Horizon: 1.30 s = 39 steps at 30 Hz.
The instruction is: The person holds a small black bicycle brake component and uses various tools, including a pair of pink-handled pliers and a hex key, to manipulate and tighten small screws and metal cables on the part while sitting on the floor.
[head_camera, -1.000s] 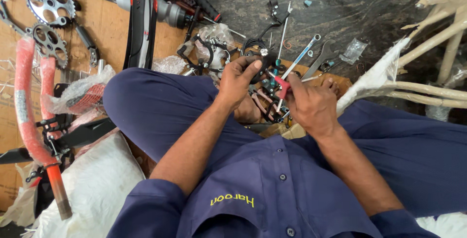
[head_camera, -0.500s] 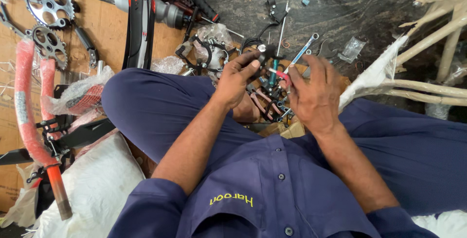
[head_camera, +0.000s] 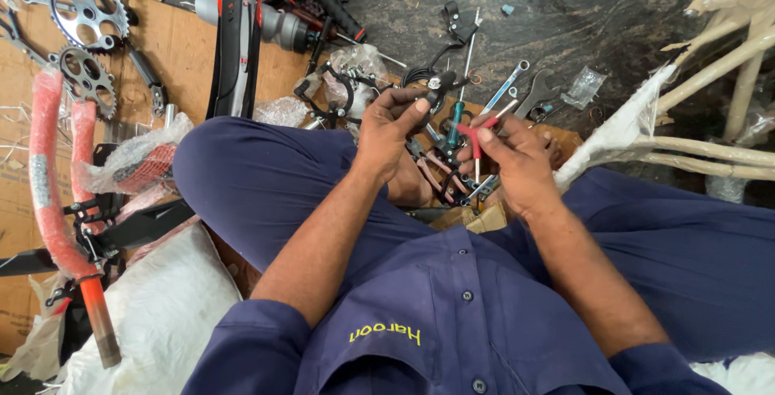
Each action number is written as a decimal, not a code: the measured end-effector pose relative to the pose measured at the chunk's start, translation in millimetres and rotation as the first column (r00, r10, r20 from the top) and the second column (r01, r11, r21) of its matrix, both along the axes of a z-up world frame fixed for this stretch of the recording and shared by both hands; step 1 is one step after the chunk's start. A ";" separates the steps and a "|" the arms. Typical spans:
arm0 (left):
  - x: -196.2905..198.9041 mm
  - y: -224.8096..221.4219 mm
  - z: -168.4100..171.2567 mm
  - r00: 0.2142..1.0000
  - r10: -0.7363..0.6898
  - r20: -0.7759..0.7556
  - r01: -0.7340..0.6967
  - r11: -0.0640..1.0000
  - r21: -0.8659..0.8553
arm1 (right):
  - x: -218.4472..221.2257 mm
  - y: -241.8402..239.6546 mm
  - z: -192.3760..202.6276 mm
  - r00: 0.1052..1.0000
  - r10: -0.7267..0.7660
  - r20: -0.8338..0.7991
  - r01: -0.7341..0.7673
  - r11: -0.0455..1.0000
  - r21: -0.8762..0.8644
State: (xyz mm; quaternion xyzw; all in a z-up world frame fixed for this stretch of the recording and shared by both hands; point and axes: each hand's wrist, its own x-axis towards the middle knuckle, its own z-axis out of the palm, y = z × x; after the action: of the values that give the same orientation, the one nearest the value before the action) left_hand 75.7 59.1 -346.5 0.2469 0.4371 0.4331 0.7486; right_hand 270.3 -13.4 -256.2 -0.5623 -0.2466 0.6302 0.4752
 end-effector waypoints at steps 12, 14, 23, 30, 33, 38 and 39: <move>4.2 -1.9 10.8 0.990 -0.100 0.103 0.101 0.995 0.002 | 14.3 -6.2 -29.3 0.954 0.290 0.069 -0.284 0.955 -0.088; 4.6 -2.1 10.3 0.989 -0.123 0.084 0.121 0.992 0.025 | 13.1 -6.6 -29.7 0.955 0.285 -0.082 -0.293 0.950 -0.111; 4.5 -2.6 6.8 0.987 -0.112 0.119 0.107 0.993 0.043 | 7.4 -2.6 -22.4 0.963 0.158 -0.217 -0.204 0.956 -0.211; 4.1 0.5 10.1 0.992 -0.051 0.118 0.046 0.998 0.042 | 6.0 -4.1 -23.8 0.985 0.165 -0.054 -0.169 0.982 -0.079; 3.2 0.8 10.1 0.993 -0.031 0.115 0.027 0.999 0.041 | -1.2 -2.4 -15.5 0.997 0.032 0.074 -0.030 0.999 -0.033; 2.9 1.0 8.2 0.997 -0.006 0.072 0.004 1.000 0.023 | -4.8 -3.6 -5.7 0.932 -0.163 0.323 0.111 0.979 0.174; 4.0 0.7 7.4 0.997 -0.007 0.073 0.006 1.000 0.023 | -4.8 -3.0 -5.7 0.932 -0.164 0.324 0.112 0.978 0.174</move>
State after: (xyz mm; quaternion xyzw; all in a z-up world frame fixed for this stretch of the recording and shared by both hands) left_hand 79.8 59.8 -339.2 0.2410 0.4037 0.4443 0.7626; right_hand 265.5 -16.4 -261.9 -0.6396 -0.3312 0.4692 0.5110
